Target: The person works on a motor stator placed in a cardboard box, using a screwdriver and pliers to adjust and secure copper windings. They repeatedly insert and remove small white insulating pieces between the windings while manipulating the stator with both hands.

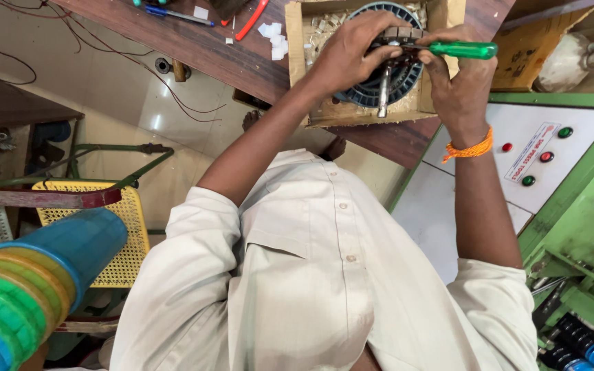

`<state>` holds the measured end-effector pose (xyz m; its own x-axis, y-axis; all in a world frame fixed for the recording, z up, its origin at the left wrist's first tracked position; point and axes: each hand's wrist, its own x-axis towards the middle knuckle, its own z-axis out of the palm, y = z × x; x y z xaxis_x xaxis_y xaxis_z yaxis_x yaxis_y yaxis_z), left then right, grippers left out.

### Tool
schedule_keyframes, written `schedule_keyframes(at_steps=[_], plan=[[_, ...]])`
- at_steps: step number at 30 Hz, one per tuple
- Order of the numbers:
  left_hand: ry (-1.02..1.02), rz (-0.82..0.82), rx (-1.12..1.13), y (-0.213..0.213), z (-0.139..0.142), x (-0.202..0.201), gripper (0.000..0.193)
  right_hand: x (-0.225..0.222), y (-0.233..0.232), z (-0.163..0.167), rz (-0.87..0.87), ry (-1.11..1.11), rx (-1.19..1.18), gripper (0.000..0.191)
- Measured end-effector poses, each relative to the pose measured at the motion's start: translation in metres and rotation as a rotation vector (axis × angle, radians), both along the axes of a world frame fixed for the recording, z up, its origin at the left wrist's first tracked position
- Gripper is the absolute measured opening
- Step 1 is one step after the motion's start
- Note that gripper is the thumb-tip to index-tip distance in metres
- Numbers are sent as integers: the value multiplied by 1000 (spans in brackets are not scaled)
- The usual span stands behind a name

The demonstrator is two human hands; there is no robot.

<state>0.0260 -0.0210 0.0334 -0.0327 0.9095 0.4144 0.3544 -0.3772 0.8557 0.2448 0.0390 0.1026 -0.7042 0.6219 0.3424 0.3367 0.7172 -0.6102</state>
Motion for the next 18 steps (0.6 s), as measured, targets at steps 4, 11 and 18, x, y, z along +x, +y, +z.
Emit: schedule_keyframes(at_steps=[4, 11, 18], plan=[[200, -13, -57, 0, 11, 5, 38, 17, -1, -5, -37, 234, -364, 27], [143, 13, -98, -4, 6, 9, 33, 25, -12, -24, -127, 535, -512, 37], [-59, -194, -12, 0, -13, -22, 39, 24, -17, -19, -144, 516, -521, 45]])
